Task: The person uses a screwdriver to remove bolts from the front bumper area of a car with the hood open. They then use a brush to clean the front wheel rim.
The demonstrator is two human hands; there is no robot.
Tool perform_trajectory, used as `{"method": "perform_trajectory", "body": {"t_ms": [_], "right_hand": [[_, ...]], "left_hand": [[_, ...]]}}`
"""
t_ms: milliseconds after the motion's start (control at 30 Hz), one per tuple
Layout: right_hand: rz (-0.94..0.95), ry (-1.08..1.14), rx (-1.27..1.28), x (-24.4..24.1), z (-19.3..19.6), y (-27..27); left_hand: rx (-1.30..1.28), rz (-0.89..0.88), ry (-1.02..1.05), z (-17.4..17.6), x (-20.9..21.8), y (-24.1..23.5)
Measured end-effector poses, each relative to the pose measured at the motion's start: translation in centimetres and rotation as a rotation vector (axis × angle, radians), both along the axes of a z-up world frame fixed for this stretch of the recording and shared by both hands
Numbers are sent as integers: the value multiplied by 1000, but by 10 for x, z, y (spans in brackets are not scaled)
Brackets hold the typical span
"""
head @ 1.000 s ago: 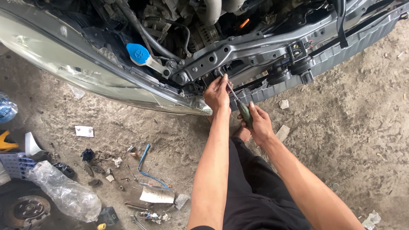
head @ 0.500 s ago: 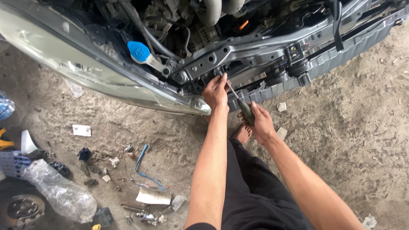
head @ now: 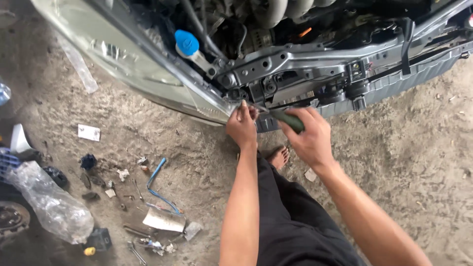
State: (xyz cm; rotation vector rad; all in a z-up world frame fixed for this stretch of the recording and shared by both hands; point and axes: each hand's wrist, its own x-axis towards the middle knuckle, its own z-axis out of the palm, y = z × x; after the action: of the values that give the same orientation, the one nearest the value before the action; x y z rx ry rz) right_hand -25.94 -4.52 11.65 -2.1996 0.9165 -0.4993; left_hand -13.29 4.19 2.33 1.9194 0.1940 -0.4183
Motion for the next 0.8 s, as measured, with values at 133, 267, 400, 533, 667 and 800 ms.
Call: {"method": "perform_trajectory", "body": {"t_ms": [133,267,400,533,667,800], "right_hand": [[76,-26,-108,36,15,-1],[143,-18,-105,53,24,4],[157,10,-141,57,25,11],[175,43,-212,64,27,16],[256,148,-254,81,36,14],[406,364,-237,127,89,15]], "left_hand": [[-68,-1,-72,-38,19,18],[-68,-47,-14,-15,26,29],[-92,-54,-17,-21,23,33],[-93,-103,-77,-47,22,45],[23,-154,-312,-27,31,51],[62,-314,-622,11,50,54]]}}
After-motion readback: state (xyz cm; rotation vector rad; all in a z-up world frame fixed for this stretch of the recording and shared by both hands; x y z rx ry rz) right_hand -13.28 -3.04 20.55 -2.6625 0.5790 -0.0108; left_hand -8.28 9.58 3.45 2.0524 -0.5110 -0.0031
